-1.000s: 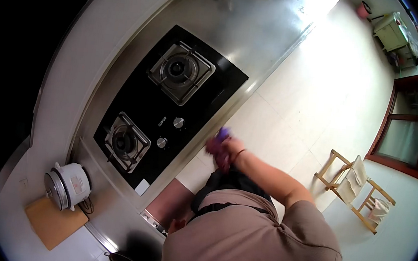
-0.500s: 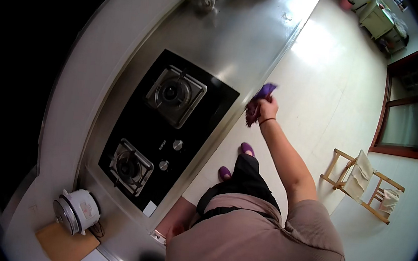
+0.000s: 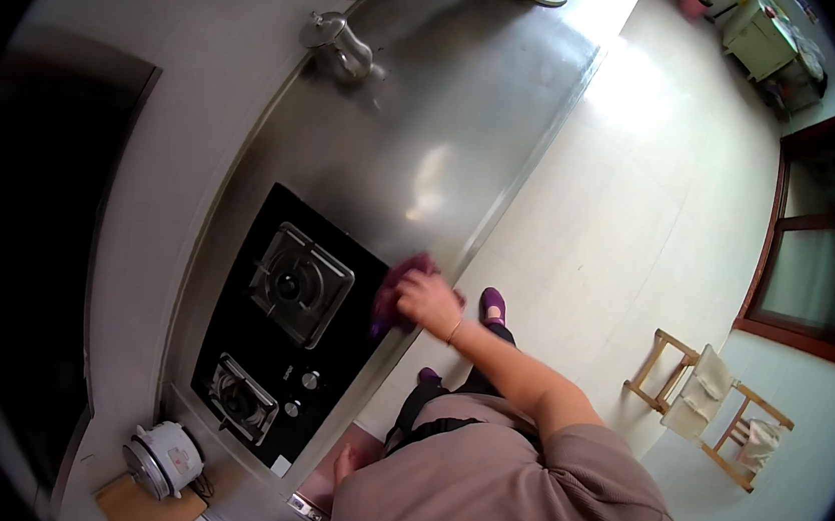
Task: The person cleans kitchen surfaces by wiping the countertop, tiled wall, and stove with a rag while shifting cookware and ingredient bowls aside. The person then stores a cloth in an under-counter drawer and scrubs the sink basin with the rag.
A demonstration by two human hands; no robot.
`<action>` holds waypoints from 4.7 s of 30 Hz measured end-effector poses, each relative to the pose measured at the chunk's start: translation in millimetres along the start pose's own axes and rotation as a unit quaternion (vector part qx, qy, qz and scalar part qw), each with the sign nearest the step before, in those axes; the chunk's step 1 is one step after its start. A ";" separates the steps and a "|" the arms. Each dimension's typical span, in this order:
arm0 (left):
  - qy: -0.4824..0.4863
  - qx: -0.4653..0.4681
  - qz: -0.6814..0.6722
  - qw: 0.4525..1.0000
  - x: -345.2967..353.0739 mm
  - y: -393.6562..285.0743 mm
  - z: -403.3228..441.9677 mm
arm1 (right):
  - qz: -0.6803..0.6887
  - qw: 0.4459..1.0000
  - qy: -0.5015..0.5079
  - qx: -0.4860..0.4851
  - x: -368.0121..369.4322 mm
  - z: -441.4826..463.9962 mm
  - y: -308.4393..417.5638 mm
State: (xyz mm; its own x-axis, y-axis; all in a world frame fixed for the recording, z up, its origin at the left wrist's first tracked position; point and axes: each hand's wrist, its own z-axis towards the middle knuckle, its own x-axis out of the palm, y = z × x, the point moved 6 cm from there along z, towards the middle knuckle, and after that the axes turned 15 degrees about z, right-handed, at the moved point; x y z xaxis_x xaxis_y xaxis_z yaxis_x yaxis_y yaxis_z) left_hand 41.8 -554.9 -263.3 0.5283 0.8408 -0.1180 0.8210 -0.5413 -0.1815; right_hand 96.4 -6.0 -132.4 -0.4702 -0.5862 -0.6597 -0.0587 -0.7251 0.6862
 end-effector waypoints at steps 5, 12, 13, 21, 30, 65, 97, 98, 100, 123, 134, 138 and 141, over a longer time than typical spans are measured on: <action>-0.036 0.030 -0.033 0.998 123.5 -70.5 -80.5 | -0.100 0.987 -0.116 -0.042 -118.5 29.8 -146.0; -0.062 0.031 0.064 0.996 123.7 -44.7 -84.4 | -0.123 0.906 -0.340 0.219 -224.7 91.6 -251.9; -0.052 0.035 0.121 0.991 120.4 -38.9 -81.2 | -0.112 0.917 -0.335 0.187 -215.4 105.3 -242.6; -0.035 -0.023 -0.064 0.997 135.5 -37.2 -71.4 | 0.093 0.989 0.042 -0.107 17.6 146.7 -51.4; -0.021 -0.038 -0.110 0.993 154.0 -71.8 -59.8 | -0.035 0.997 0.053 -0.044 33.9 308.2 -137.6; 0.179 0.016 -0.415 0.892 427.4 -131.4 -109.9 | -0.217 0.937 -0.195 0.194 -295.6 433.1 -538.9; -0.106 0.015 -0.363 0.926 396.8 -90.6 -150.9 | 0.015 0.981 0.130 -0.140 57.1 345.7 -137.3; -0.104 0.015 -0.362 0.926 395.1 -87.0 -145.4 | -0.009 0.973 0.176 -0.148 59.6 331.5 -126.9; -0.040 0.041 -0.340 0.939 397.5 -99.4 -139.1 | -0.010 0.974 0.163 -0.160 60.2 308.8 -108.8; -0.043 -0.035 -0.416 0.908 369.3 27.5 -118.3 | -0.099 0.942 0.269 -0.175 37.9 225.9 -82.8; -0.120 -0.008 -0.358 0.926 345.7 -27.0 -120.2 | 0.158 0.959 0.227 -0.066 5.9 202.5 -88.9; -0.123 -0.007 -0.396 0.910 352.1 -22.7 -129.6 | 0.162 0.972 0.149 -0.078 39.0 318.9 -64.6; -0.060 -0.002 -0.463 0.884 362.6 1.9 -128.9 | 0.060 0.974 0.205 -0.070 87.0 344.2 -61.7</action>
State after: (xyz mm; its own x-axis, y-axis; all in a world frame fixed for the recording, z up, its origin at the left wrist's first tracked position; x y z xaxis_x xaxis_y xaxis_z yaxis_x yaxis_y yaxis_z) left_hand 262.8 -250.9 -180.6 -0.3978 0.9172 -0.0227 0.8905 0.3800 -0.2503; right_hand -243.9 112.1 -126.6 -0.0736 -0.7441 -0.6640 0.1091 -0.6679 0.7362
